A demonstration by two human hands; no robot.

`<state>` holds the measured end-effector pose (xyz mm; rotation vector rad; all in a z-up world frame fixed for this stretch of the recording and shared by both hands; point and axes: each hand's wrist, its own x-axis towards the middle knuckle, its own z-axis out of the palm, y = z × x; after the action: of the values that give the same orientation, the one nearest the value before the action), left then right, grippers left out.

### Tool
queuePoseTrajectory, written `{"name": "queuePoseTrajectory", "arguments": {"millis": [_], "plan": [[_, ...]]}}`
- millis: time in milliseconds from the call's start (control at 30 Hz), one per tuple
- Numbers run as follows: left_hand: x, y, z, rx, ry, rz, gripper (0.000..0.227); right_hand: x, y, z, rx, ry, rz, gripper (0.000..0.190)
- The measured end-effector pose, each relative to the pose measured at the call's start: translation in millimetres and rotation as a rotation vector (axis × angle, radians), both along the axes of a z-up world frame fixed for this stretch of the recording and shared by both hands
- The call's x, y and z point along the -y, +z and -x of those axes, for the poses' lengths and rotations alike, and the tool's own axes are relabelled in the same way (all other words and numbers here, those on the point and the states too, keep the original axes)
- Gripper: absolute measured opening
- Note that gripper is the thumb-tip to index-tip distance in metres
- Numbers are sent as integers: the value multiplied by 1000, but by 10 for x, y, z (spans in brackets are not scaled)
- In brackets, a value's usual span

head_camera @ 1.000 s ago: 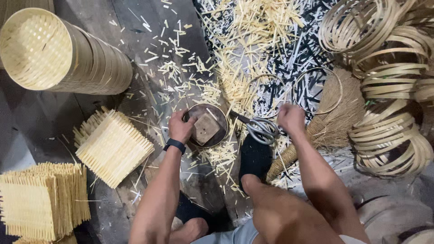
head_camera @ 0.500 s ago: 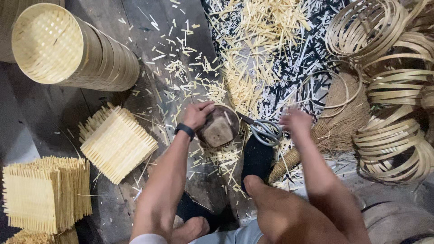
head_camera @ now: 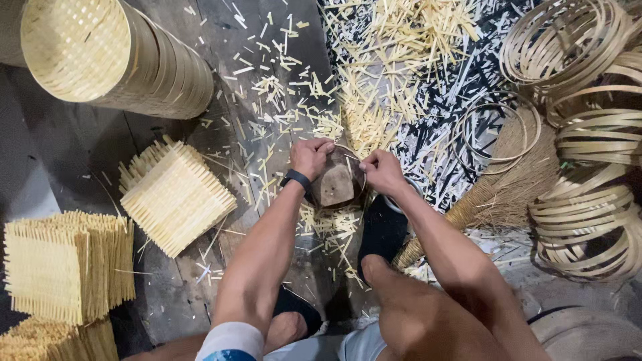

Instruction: The person sits on the floor and repeatedly trims the edges of round bamboo trays using shears. They place each finished tray onto a stack and pick up a new one to continue the process.

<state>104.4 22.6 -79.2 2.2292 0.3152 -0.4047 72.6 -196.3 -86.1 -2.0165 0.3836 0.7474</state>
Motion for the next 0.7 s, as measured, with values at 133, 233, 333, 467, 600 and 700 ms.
{"name": "queuePoseTrajectory", "arguments": {"millis": [133,233,333,467,600,700], "plan": [[-114,-128,38,198,-12,-30,20,6,115,-63,-147,2,-64,23],[-357,-221,289,275,103,-203,20,61,128,-19,-260,23,-143,29],[-690,-301,724,-201,170,-346,29,68,11,104,-289,-6,-314,30],[-835,-456,1110,-250,402,197,26,68,-214,304,-294,-182,-401,26],[-758,-418,1026,-253,386,53,32,64,-250,296,-327,-257,-400,23],[-667,-268,982,-323,434,-100,32,-22,-164,310,-280,-280,-338,23]]}}
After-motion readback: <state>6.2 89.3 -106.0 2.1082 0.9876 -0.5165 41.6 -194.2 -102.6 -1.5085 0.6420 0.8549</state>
